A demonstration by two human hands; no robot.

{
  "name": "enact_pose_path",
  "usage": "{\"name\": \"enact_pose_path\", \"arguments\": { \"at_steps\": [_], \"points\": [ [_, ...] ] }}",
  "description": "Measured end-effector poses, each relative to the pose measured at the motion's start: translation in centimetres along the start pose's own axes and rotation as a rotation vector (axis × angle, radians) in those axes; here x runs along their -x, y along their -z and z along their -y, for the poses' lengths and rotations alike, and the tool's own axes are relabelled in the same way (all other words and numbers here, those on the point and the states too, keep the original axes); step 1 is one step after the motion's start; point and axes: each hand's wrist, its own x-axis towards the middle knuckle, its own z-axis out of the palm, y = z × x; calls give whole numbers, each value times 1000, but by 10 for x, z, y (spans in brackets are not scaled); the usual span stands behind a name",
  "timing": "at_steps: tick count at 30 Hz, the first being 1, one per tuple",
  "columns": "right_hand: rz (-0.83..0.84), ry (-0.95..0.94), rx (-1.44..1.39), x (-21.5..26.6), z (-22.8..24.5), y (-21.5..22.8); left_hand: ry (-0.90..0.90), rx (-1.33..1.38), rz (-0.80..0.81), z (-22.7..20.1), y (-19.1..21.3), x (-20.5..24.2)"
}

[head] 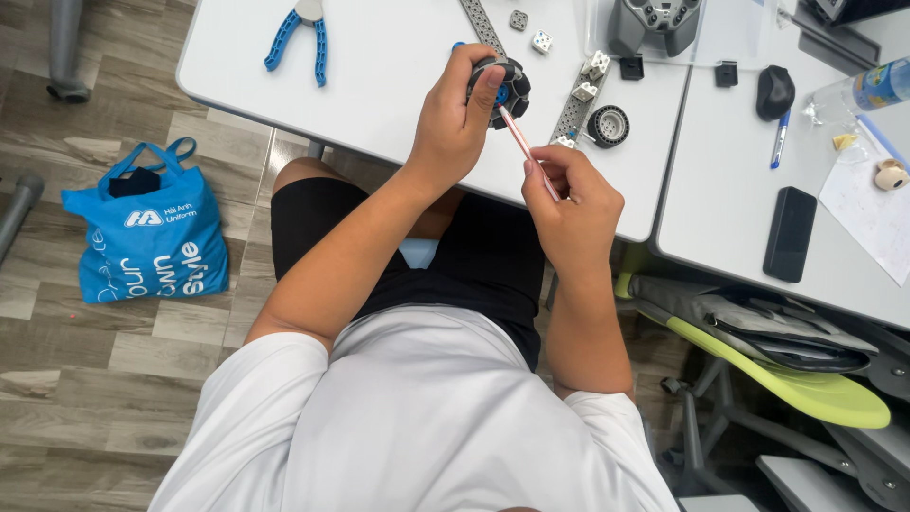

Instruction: The person assembles small mechanical components on a white table. They handle a circular gear-like part, a long perforated beam, and a gray rectangular housing, using a pink stylus to remove small pieces and blue pliers to adjust parts. The person repeatedly picks up, inspects, and places these components while working at the table.

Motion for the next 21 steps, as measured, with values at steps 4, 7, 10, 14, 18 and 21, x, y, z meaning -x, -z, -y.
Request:
{"name": "enact_pose_path", "arguments": {
  "at_steps": [4,7,10,14,18,21],
  "points": [
    [-20,-1,-32,2,-10,-5,32,-24,1,0,1,-1],
    [-33,-2,-23,5,-16,-7,32,-33,-7,2,1,1],
    [-36,3,-21,4,-19,-9,6,-44,-15,3,-1,0],
    [-62,-19,-70,4,-20,-11,140,87,0,4,-2,0],
    [-52,-42,-53,3,-21,-12,129,115,-2,7,-3,1],
    [-35,-45,-42,1,-23,-10,138,160,2,8,-5,0]
  ]
}}
